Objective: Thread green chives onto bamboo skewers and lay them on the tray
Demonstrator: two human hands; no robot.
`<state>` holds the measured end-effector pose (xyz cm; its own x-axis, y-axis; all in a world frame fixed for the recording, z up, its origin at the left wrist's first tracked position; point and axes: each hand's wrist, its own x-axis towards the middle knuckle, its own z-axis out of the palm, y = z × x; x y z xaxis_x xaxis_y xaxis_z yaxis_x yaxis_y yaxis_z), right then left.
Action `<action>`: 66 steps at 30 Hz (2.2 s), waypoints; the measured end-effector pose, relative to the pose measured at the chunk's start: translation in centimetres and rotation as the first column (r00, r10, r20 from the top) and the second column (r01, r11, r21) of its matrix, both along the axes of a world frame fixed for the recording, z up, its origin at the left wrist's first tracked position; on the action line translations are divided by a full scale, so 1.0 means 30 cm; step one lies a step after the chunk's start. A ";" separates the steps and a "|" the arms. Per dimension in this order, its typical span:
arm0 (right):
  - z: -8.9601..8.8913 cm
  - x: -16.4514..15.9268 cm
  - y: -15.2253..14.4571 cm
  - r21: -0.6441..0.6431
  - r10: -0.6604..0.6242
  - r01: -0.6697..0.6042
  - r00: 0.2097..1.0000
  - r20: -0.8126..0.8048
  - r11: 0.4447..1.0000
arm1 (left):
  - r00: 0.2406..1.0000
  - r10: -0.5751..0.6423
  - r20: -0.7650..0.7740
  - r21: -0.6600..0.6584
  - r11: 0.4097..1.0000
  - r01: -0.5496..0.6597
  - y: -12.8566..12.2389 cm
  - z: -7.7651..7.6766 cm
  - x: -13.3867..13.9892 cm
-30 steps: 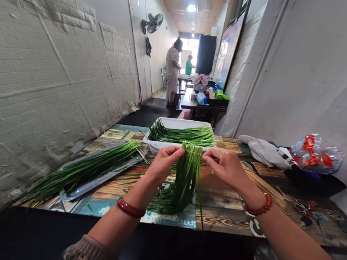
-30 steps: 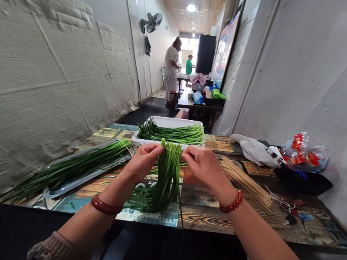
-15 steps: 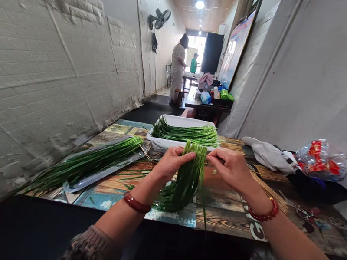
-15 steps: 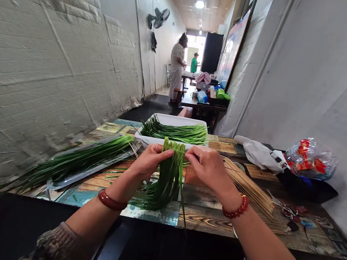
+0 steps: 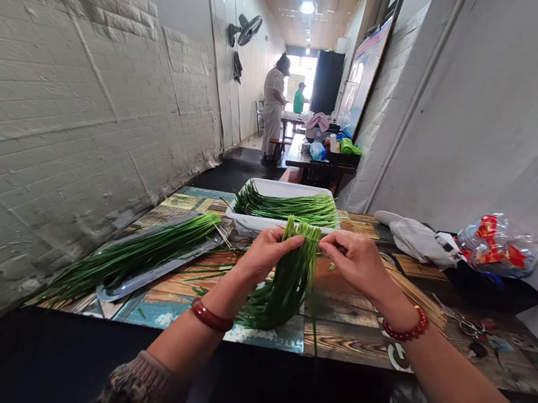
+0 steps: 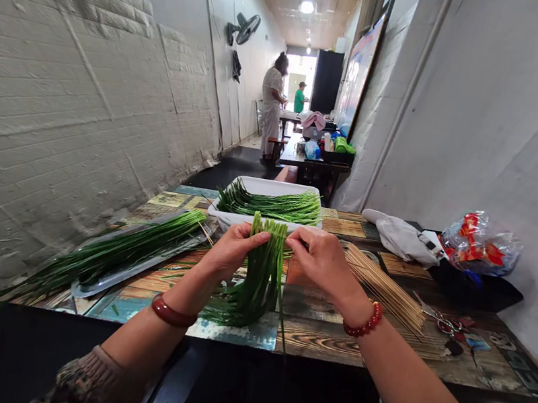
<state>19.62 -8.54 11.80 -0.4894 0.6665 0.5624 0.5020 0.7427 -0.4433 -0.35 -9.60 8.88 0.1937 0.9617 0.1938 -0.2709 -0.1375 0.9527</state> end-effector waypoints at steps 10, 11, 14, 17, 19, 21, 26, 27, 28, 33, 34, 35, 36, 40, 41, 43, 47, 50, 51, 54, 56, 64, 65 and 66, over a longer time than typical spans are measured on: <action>-0.001 0.013 0.006 0.012 -0.038 0.038 0.998 0.040 0.999 | 0.990 0.141 -0.023 0.020 0.990 -0.141 0.015 -0.004 -0.015; -0.003 0.013 0.006 0.021 -0.047 0.047 0.998 0.039 0.999 | 0.990 0.137 -0.042 0.027 0.990 -0.136 0.016 -0.004 -0.014; -0.005 0.009 0.006 0.032 -0.058 0.057 0.998 0.033 0.998 | 0.987 0.143 -0.069 0.034 0.989 -0.141 0.016 0.000 -0.010; 0.001 0.005 0.004 0.018 -0.039 0.039 0.999 0.004 0.999 | 0.994 0.108 -0.033 0.037 0.994 -0.107 0.013 0.006 -0.009; 0.007 0.002 0.002 0.010 -0.031 0.031 0.999 -0.025 0.999 | 0.999 0.041 -0.019 0.049 0.998 -0.040 0.010 0.006 -0.008; 0.013 -0.002 -0.001 -0.003 -0.031 0.031 0.999 -0.040 1.000 | 0.999 -0.008 -0.042 0.044 0.999 0.010 0.009 0.005 -0.003; 0.024 -0.022 -0.002 -0.080 -0.098 0.098 0.995 0.001 0.992 | 0.992 -0.009 -0.123 0.016 1.000 0.011 0.006 0.005 0.025; 0.025 -0.028 0.000 -0.090 -0.110 0.110 0.994 0.005 0.990 | 0.990 -0.006 -0.140 0.015 1.000 0.008 0.004 0.007 0.031; 0.026 -0.034 0.002 -0.095 -0.116 0.115 0.993 0.003 0.989 | 0.988 -0.002 -0.154 0.013 1.000 0.004 0.002 0.008 0.035; 0.020 -0.044 0.002 -0.103 -0.091 0.088 0.996 -0.022 0.991 | 0.978 0.022 -0.205 0.028 0.999 -0.017 -0.012 -0.001 0.036; 0.018 -0.042 0.000 -0.093 -0.071 0.069 0.997 -0.019 0.993 | 0.976 0.018 -0.215 0.033 0.999 -0.011 -0.014 -0.005 0.033; 0.016 -0.039 -0.001 -0.078 -0.040 0.039 0.999 -0.013 0.996 | 0.975 0.014 -0.224 0.039 0.999 -0.005 -0.015 -0.009 0.030; 0.014 -0.035 -0.001 -0.059 -0.011 0.011 1.000 -0.004 0.998 | 0.973 0.011 -0.231 0.045 0.999 0.000 -0.015 -0.012 0.027; 0.009 -0.021 0.009 -0.049 0.011 -0.011 1.000 0.004 0.999 | 0.971 -0.019 -0.237 0.062 0.997 0.035 -0.017 -0.010 0.015; 0.009 -0.019 0.014 -0.073 -0.007 0.006 1.000 -0.003 0.997 | 0.972 -0.051 -0.228 0.064 0.996 0.067 -0.019 -0.008 0.010; 0.012 -0.015 0.024 -0.135 -0.050 0.045 0.998 -0.031 0.990 | 0.971 -0.142 -0.192 0.051 0.987 0.155 -0.022 -0.011 -0.001; 0.025 -0.015 0.051 -0.240 -0.096 0.058 0.984 -0.149 0.969 | 0.943 -0.306 -0.132 -0.087 0.951 0.297 -0.009 -0.053 -0.025; 0.040 -0.025 0.069 -0.271 -0.145 0.089 0.970 -0.195 0.958 | 0.948 -0.295 -0.124 -0.149 0.950 0.276 0.009 -0.088 -0.034; 0.048 -0.029 0.073 -0.278 -0.150 0.089 0.967 -0.207 0.956 | 0.953 -0.276 -0.127 -0.161 0.954 0.255 0.013 -0.093 -0.037; 0.077 -0.025 0.078 -0.294 -0.088 0.013 0.966 -0.242 0.956 | 0.969 -0.206 -0.134 -0.157 0.970 0.184 0.018 -0.081 -0.049; 0.098 -0.007 0.073 -0.281 -0.047 -0.020 0.972 -0.232 0.960 | 0.983 -0.141 -0.117 -0.134 0.983 0.125 0.018 -0.055 -0.059; 0.178 0.067 0.032 0.041 -0.135 0.146 0.969 -0.206 0.988 | 0.995 0.020 -0.094 -0.014 1.000 -0.022 0.036 0.105 -0.064; 0.196 0.066 0.024 0.085 -0.140 0.164 0.961 -0.238 0.983 | 0.995 0.017 -0.101 0.018 1.000 -0.016 0.041 0.131 -0.062; 0.217 0.063 0.016 0.124 -0.148 0.187 0.952 -0.268 0.975 | 0.994 0.023 -0.111 0.061 0.998 -0.017 0.045 0.158 -0.061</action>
<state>21.52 -8.08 18.30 -0.2049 0.6277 0.7510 0.5087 0.7238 -0.4662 -2.17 -8.24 13.62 0.1982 0.9529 0.2295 -0.1603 -0.1995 0.9667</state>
